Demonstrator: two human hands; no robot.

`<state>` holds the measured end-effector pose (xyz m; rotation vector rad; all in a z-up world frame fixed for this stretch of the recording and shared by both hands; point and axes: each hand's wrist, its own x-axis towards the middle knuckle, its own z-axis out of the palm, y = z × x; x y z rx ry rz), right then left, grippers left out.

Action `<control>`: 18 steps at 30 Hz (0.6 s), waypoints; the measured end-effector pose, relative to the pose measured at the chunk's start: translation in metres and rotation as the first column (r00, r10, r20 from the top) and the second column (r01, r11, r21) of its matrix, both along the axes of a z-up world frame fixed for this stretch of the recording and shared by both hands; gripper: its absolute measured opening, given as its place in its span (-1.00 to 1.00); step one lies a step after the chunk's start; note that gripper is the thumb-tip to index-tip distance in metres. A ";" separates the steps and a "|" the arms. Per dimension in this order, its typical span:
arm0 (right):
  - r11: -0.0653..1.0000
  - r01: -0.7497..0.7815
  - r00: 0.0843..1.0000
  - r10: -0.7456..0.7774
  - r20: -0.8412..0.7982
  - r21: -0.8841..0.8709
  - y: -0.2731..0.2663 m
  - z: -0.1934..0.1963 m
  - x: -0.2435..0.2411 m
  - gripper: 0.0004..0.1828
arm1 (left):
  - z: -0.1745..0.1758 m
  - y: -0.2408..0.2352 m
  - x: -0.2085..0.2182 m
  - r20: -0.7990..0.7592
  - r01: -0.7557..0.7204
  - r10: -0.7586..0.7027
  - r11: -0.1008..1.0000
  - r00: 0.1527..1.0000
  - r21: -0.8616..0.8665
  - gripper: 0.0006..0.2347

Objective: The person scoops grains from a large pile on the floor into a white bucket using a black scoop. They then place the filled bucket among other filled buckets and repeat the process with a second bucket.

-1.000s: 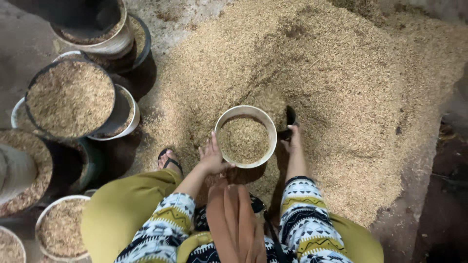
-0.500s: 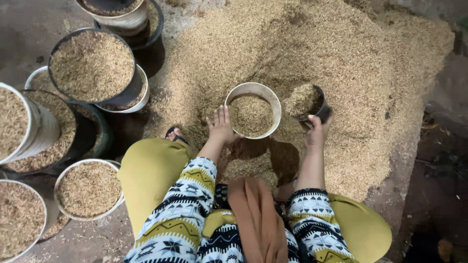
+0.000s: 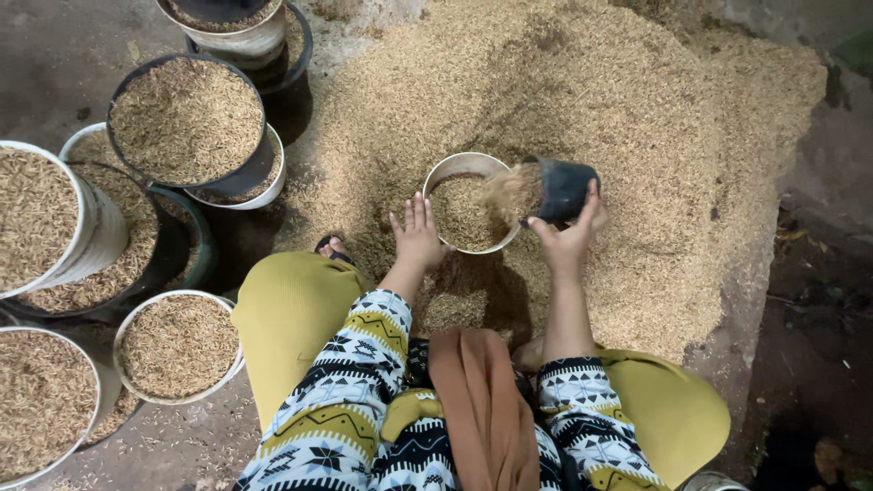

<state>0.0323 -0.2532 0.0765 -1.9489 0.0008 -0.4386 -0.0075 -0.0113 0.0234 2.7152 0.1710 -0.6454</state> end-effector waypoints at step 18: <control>0.992 0.003 0.997 0.006 0.075 -0.127 0.005 -0.011 0.004 0.34 | -0.001 -0.005 0.008 -0.065 -0.114 0.106 0.984 0.992 -0.140 0.13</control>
